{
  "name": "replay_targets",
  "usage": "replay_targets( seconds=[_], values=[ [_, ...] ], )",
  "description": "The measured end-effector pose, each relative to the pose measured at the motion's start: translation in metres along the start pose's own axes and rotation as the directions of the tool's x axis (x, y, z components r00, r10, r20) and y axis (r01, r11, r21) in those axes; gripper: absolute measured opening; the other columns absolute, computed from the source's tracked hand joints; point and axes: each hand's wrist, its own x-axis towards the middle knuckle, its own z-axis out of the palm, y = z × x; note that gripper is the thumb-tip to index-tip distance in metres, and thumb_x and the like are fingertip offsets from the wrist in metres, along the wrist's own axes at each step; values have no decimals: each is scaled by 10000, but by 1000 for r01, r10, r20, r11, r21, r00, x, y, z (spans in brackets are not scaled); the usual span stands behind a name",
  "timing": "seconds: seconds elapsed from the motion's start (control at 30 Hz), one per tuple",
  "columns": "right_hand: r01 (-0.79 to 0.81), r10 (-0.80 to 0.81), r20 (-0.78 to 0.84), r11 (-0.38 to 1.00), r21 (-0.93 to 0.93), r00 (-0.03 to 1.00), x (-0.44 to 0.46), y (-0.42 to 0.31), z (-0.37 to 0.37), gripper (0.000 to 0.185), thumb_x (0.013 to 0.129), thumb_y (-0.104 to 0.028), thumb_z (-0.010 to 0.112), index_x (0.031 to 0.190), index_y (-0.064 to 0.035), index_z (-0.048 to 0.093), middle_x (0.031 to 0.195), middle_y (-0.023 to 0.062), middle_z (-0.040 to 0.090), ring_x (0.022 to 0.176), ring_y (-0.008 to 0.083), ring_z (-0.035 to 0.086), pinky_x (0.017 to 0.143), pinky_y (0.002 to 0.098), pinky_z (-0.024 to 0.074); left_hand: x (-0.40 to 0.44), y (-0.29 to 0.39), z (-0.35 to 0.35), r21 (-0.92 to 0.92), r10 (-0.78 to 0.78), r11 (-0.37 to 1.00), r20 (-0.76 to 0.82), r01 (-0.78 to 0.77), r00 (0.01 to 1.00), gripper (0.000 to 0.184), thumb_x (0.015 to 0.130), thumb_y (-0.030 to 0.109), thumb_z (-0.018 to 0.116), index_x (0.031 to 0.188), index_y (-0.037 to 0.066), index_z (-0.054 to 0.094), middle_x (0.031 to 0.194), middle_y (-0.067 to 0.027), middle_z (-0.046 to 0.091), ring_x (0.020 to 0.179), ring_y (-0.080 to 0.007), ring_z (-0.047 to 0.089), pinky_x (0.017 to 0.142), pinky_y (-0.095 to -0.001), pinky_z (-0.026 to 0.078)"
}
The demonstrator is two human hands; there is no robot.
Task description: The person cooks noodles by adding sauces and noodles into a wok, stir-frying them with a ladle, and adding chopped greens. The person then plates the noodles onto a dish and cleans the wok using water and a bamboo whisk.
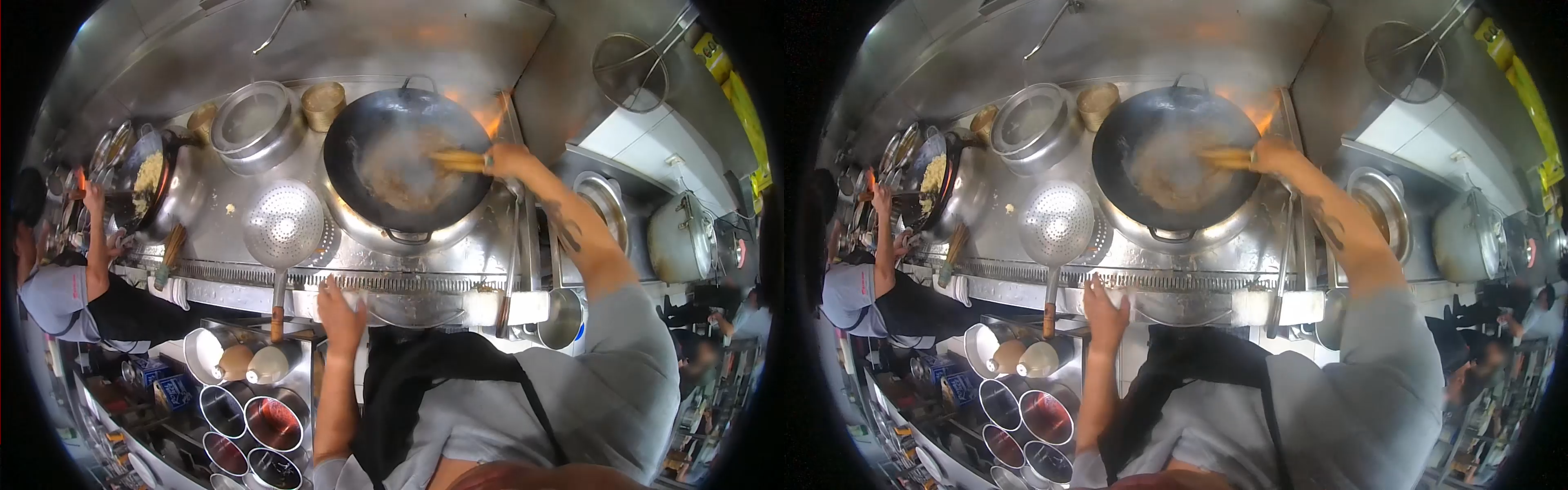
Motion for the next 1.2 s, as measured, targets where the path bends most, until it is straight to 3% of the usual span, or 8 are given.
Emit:
replay_targets(
  seconds=[0.27,0.4,0.53,0.6,0.7,0.97,1.13,1.2],
  values=[
    [157,-163,-219,987,-43,962,39,13,23,331,801,-394,616,981,-123,671,840,153,677,819,315,662,717,463,511,-1,-46,10,369,-221,927,413,59,884,948,590,302,783,1376,32,328,1104,-276,518,972,-385,569,802,-475,485],
    [223,-133,-303,931,287,944,102,-75,48,342,772,-384,640,930,-84,683,796,163,676,743,325,661,686,448,515,1,-56,41,459,-185,888,295,31,937,835,622,251,758,1320,6,371,1001,-195,561,871,-346,607,747,-437,508],
    [294,-269,-121,834,467,956,40,-152,41,351,756,-334,680,922,-25,665,773,185,672,715,317,662,688,423,519,-1,-74,33,197,-62,980,289,4,955,731,673,112,702,1307,-30,369,1089,-223,580,895,-343,611,799,-380,504],
    [416,-443,-76,751,513,893,0,-134,49,345,772,-333,671,925,-24,657,744,163,667,661,290,655,643,418,526,0,-71,21,-296,-231,898,313,325,921,654,698,87,667,1284,-35,404,1108,-187,584,941,-296,599,833,-348,485],
    [146,-366,326,829,540,871,-78,-78,-5,431,778,-401,689,1025,-49,661,792,141,675,697,264,654,549,415,519,5,-65,2,-682,-250,502,475,532,844,553,726,73,624,1243,-34,458,1083,-128,590,968,-229,585,843,-308,468],
    [-60,72,-36,962,266,997,-101,59,-36,407,721,-392,698,919,-37,694,760,160,678,683,289,657,639,386,512,69,69,3,-599,-167,-55,794,799,584,596,845,657,455,1058,108,545,886,-87,605,803,-319,625,657,-515,509],
    [-43,411,-251,585,810,876,-189,35,18,406,832,-421,667,1037,-71,653,637,88,629,585,169,626,567,318,491,93,110,47,-600,-141,-195,800,776,583,506,853,626,469,1001,148,541,892,-45,598,847,-271,597,709,-504,510],
    [264,450,-381,301,916,808,-199,11,106,381,878,-371,646,1104,-66,616,646,-3,583,478,94,529,459,255,428,95,101,72,-620,-109,-187,784,762,611,391,874,527,512,1010,161,536,938,-37,582,884,-257,569,740,-497,497]
  ],
)
